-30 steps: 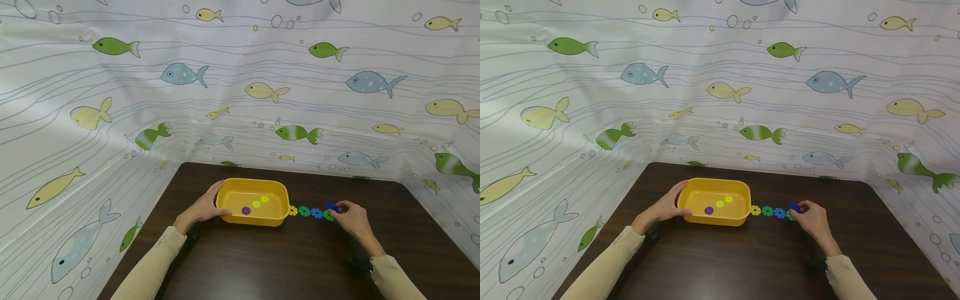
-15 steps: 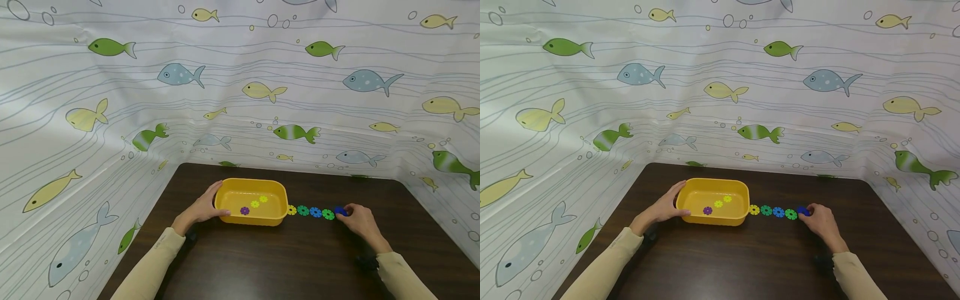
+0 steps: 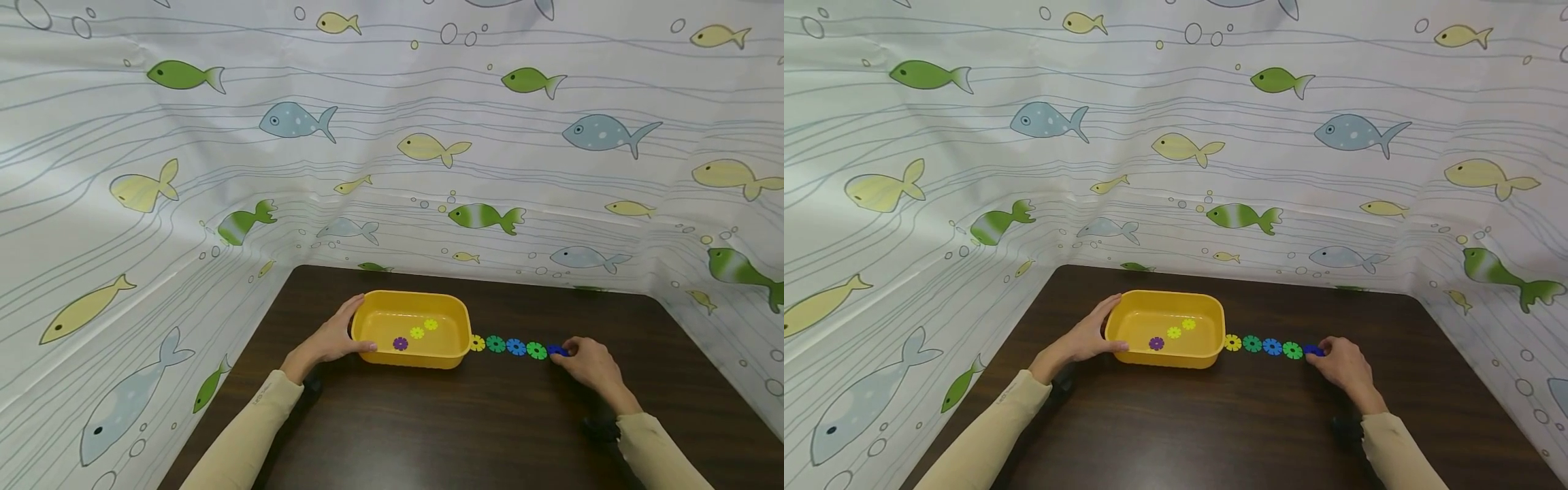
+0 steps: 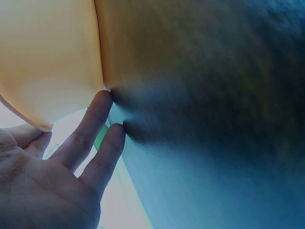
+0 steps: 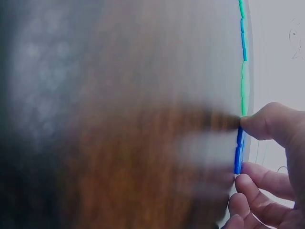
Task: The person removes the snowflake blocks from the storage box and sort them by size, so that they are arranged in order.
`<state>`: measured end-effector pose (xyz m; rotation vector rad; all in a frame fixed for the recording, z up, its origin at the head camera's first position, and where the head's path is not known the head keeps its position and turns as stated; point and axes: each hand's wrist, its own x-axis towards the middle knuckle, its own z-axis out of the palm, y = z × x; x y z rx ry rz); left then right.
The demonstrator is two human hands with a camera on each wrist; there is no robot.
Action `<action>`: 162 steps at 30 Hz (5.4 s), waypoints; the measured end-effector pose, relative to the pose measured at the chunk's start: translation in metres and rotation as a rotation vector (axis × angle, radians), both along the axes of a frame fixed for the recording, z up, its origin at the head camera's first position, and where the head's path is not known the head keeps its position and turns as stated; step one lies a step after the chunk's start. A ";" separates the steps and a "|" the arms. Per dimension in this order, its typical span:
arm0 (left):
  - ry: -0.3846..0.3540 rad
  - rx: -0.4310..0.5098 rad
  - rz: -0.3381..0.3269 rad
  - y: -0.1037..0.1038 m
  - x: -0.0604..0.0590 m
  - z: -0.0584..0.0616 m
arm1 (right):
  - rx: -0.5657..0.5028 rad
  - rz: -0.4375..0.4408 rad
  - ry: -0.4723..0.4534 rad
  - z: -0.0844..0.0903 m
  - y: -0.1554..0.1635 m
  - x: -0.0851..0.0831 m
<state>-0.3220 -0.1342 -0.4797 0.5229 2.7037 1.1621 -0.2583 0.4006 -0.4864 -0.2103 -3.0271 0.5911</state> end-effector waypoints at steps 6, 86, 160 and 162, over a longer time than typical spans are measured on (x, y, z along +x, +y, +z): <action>0.000 -0.003 0.002 0.000 0.000 -0.001 | -0.027 0.026 -0.005 -0.002 0.003 0.000; 0.042 0.000 0.000 0.002 -0.001 -0.002 | 0.035 0.339 -0.094 0.025 -0.250 -0.084; 0.003 0.002 0.028 0.001 0.002 -0.003 | -0.189 0.342 0.136 0.047 -0.228 -0.045; 0.004 0.000 0.029 0.000 0.002 -0.003 | -0.207 0.335 0.152 0.048 -0.222 -0.041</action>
